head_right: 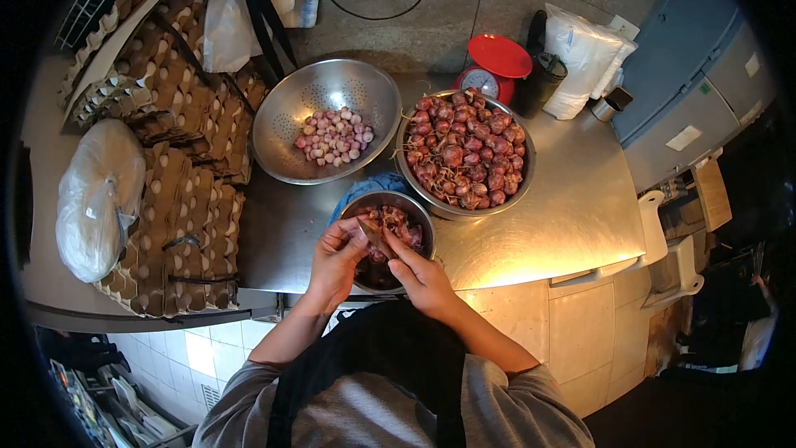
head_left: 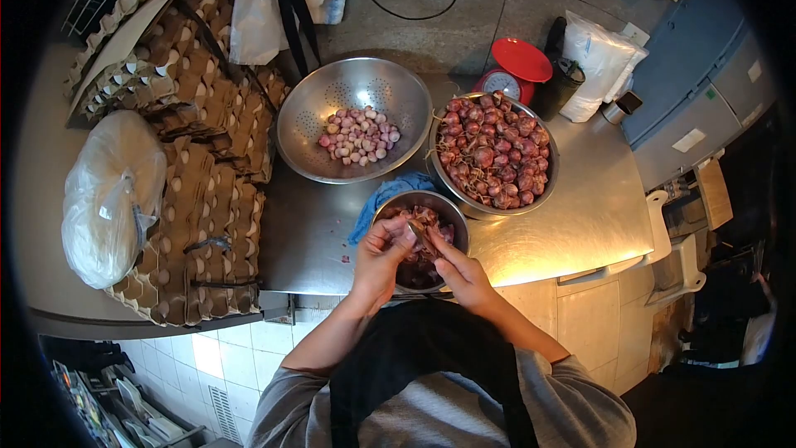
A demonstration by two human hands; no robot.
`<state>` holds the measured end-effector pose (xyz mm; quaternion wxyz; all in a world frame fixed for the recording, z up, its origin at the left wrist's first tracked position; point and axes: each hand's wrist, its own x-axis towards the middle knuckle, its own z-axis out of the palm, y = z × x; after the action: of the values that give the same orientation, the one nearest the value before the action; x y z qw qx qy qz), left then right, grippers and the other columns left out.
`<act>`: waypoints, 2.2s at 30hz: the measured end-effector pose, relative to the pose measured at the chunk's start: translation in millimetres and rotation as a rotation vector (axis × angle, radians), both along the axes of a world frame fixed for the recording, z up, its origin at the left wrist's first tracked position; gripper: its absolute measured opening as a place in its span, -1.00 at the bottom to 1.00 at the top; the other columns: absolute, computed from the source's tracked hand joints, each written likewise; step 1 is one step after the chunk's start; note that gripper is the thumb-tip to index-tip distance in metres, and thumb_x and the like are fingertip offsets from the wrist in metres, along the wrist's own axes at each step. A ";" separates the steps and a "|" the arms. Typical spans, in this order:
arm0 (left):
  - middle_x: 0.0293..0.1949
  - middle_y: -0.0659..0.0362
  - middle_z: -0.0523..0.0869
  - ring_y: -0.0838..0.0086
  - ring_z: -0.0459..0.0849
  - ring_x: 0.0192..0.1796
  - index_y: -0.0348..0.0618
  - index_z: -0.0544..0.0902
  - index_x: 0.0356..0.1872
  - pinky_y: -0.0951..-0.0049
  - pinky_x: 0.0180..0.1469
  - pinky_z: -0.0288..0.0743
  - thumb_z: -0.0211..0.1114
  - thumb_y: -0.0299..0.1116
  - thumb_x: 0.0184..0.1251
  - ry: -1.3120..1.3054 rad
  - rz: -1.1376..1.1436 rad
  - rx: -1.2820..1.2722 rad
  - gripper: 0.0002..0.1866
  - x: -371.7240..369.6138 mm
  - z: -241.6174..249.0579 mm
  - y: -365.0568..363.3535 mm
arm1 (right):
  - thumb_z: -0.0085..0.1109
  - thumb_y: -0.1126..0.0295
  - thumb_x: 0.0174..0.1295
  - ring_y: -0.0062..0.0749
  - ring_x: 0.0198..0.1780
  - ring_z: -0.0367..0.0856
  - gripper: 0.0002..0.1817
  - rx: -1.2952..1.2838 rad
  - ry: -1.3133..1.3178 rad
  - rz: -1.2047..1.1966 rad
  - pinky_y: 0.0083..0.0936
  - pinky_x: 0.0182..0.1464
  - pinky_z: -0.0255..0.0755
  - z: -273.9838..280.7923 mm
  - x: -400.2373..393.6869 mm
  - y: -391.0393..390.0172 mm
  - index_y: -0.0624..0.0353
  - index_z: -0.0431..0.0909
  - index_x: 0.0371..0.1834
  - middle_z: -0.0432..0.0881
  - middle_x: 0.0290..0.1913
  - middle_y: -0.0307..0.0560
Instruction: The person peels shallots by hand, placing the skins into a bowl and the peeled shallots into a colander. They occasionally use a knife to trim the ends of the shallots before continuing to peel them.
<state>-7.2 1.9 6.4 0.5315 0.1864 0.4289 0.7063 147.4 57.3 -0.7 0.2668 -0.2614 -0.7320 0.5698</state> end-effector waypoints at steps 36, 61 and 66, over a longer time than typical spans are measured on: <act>-0.10 0.24 0.54 0.57 0.52 -0.05 -0.15 0.48 0.03 0.54 -0.02 0.44 0.10 -0.51 0.28 0.057 -0.163 0.001 -0.71 6.7 5.2 -4.6 | -0.18 0.37 0.37 -0.81 -0.60 0.11 -0.62 -0.647 0.205 -0.135 -0.80 -0.61 0.01 9.3 -11.0 25.8 -0.01 0.19 0.25 0.25 -0.55 -0.43; -0.24 0.20 0.60 0.58 0.57 -0.18 -0.21 0.51 -0.18 0.58 -0.10 0.48 0.23 -0.59 0.15 -0.001 0.029 0.087 -0.79 9.5 -6.1 7.3 | -0.20 0.30 0.37 -0.75 -0.70 0.07 -0.49 -0.662 0.194 0.067 -0.78 -0.68 0.01 17.0 3.6 -4.6 -0.08 0.02 0.39 0.12 -0.67 -0.40; -0.20 0.16 0.59 0.56 0.56 -0.16 -0.23 0.49 -0.16 0.56 -0.08 0.48 0.26 -0.64 0.10 0.137 0.021 0.078 -0.73 8.1 -6.9 6.3 | -0.19 0.31 0.37 -0.76 -0.67 0.08 -0.52 -0.625 0.214 0.050 -0.79 -0.65 -0.01 16.5 2.4 -3.2 -0.04 0.08 0.35 0.15 -0.62 -0.40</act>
<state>0.9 8.2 -0.5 0.4860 0.2503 0.4383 0.7134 149.8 54.1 15.8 0.2350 -0.2510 -0.4956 0.7976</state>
